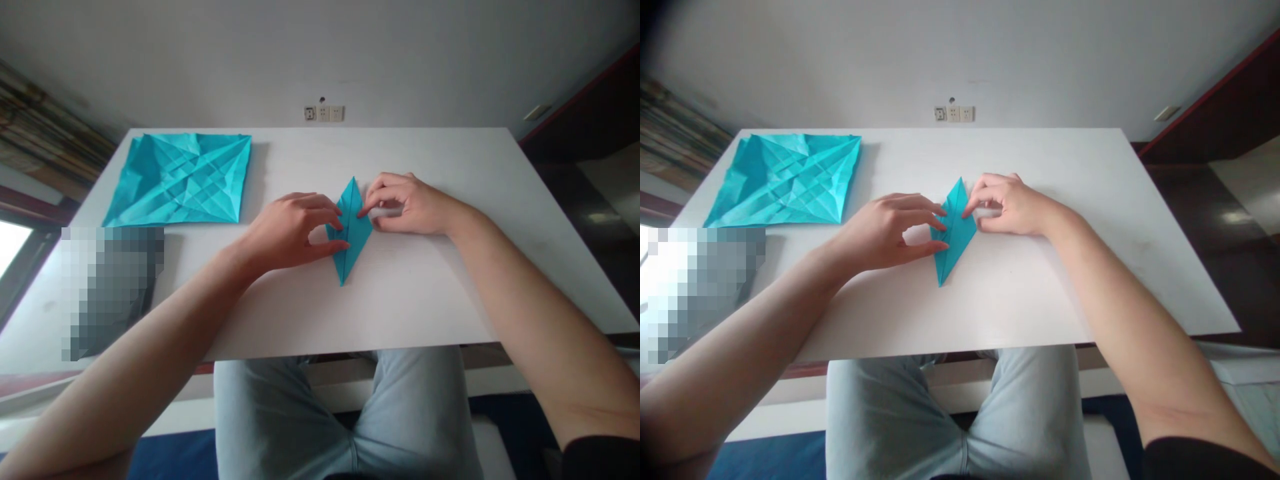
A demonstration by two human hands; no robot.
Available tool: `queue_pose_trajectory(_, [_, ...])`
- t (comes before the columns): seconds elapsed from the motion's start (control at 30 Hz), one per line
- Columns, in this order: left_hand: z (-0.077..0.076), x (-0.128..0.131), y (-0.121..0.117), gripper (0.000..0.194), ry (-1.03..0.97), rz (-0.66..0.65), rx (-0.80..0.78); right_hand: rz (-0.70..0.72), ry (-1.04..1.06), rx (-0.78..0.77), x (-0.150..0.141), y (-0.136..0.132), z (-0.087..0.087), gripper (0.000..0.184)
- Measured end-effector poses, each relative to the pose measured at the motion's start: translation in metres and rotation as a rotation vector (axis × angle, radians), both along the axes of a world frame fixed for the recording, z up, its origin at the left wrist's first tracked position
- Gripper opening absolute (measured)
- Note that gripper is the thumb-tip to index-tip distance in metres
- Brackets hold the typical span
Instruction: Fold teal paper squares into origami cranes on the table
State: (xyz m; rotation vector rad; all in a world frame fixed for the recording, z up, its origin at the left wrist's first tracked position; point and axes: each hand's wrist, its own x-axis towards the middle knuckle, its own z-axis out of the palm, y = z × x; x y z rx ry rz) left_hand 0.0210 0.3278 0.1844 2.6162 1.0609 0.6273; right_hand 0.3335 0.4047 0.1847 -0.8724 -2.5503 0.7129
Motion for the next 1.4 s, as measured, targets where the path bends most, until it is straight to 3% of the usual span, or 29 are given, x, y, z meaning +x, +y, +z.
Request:
queue_pose_trajectory(0.2, [-0.001,0.001,-0.001,0.047,0.062,0.099,0.023,0.046,0.037,0.07,-0.003,0.003,-0.005,0.021])
queue_pose_trajectory(0.33, [-0.007,0.0,0.0,0.037,0.1,0.06,0.008,0.043,0.032,0.075,-0.002,0.005,-0.005,0.021])
queue_pose_trajectory(0.5, [-0.012,-0.002,0.0,0.04,0.12,0.028,0.032,0.046,-0.022,0.082,-0.001,0.004,-0.002,0.031])
queue_pose_trajectory(0.97, [-0.009,-0.001,-0.003,0.04,0.116,0.039,0.015,0.026,-0.001,0.121,-0.005,0.003,-0.004,0.032])
queue_pose_trajectory(1.23, [-0.006,0.003,-0.001,0.039,0.069,0.06,-0.021,-0.091,-0.04,0.142,-0.021,-0.006,-0.011,0.026])
queue_pose_trajectory(1.4, [-0.008,0.006,-0.002,0.039,0.029,0.118,-0.008,-0.185,-0.052,0.165,-0.026,-0.009,-0.015,0.035])
